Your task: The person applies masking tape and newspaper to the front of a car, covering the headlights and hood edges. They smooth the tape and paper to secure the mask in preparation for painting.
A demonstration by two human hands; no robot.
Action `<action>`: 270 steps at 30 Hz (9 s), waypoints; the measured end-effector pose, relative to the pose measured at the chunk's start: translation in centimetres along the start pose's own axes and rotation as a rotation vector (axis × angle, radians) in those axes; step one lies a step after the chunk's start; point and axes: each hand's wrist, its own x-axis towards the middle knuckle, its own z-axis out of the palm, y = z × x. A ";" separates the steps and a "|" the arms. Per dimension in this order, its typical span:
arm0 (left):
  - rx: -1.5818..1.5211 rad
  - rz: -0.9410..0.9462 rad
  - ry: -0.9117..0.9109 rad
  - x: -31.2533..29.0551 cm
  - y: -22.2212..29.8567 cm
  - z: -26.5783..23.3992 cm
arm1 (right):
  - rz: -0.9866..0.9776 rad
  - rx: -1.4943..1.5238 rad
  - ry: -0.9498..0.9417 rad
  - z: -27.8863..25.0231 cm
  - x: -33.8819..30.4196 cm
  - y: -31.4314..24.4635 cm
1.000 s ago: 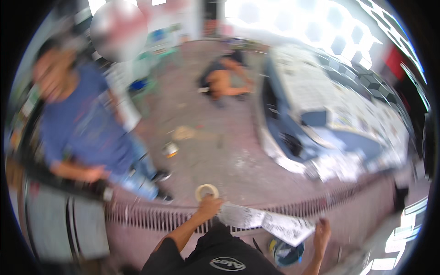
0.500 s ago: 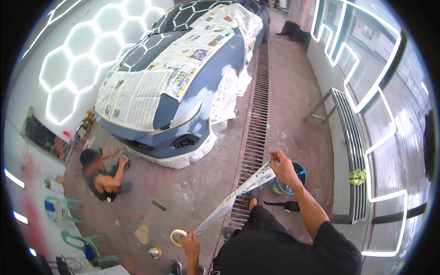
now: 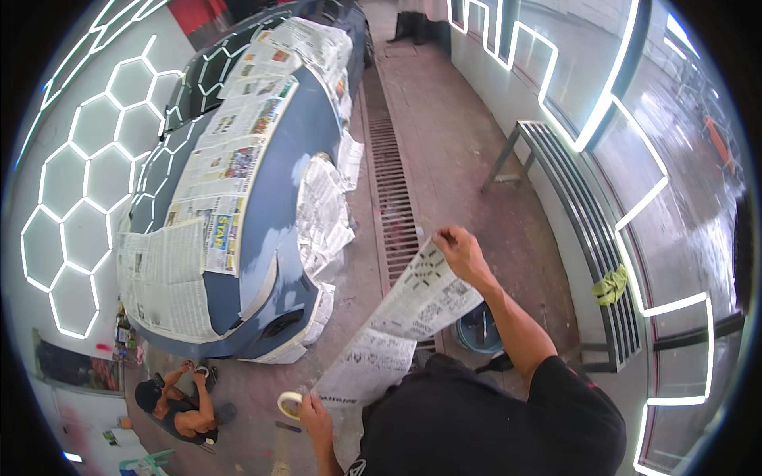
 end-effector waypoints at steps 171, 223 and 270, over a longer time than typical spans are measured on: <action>0.542 -0.019 0.625 215.0 125.7 82.2 | -0.885 0.645 -0.730 40.8 236.8 32.2; 0.467 -0.625 0.562 181.7 110.2 80.7 | -1.164 0.420 -0.562 45.3 217.0 40.4; 0.210 -0.793 0.642 179.4 126.4 84.0 | -1.883 0.195 -1.609 33.8 210.6 25.6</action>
